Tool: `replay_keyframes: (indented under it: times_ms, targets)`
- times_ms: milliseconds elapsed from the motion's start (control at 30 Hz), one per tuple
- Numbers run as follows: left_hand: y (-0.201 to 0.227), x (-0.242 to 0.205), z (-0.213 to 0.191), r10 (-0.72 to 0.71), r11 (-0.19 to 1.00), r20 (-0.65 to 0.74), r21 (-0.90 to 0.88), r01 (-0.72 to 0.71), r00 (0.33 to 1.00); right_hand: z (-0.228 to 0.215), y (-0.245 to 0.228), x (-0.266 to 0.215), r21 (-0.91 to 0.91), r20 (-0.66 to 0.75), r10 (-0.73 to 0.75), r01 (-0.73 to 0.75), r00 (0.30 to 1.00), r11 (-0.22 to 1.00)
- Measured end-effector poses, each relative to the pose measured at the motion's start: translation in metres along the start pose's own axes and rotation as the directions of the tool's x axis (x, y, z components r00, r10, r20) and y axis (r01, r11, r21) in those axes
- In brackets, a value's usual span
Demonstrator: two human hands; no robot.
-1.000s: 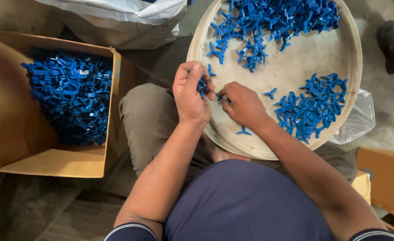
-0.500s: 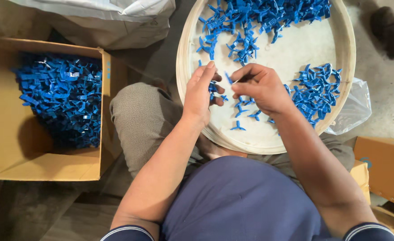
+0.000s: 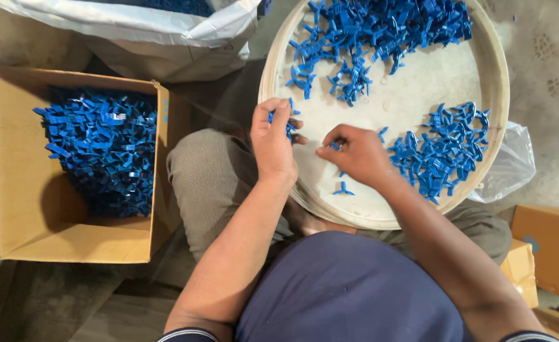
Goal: The person sits on the floor and sorts small blue plastic clips from a white tray into a cardboard box. They pick up clips by hand, separate them, and place them into the box repeatedly.
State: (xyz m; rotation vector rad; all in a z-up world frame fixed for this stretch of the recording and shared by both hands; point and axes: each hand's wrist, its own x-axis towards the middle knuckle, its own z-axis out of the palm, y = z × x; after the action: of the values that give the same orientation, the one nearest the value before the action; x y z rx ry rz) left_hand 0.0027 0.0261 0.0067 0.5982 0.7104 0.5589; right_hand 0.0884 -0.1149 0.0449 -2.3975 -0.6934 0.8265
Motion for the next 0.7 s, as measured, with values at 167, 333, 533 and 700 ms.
replay_keyframes:
  times_ms: [167, 333, 533, 700]
  targets:
    - [0.003, -0.005, 0.006, -0.152, 0.986, 0.001, -0.076, 0.151, 0.988, -0.021, -0.021, 0.001, 0.187, -0.132, -0.371, 0.391, 0.919, 0.901]
    - [0.012, -0.003, 0.001, -0.067, 0.974, -0.118, -0.224, 0.039, 0.991, -0.012, -0.045, 0.038, -0.09, -0.289, -0.499, 0.496, 0.817, 0.864]
    - [0.006, -0.002, 0.0, 0.028, 0.982, 0.005, -0.19, -0.026, 1.0, 0.016, -0.049, 0.061, -0.355, -0.181, -0.41, 0.329, 0.894, 0.875]
    - [0.006, -0.002, 0.002, 0.058, 0.987, -0.029, -0.146, -0.062, 0.998, 0.011, -0.039, 0.037, -0.458, 0.011, -0.396, 0.357, 0.918, 0.814]
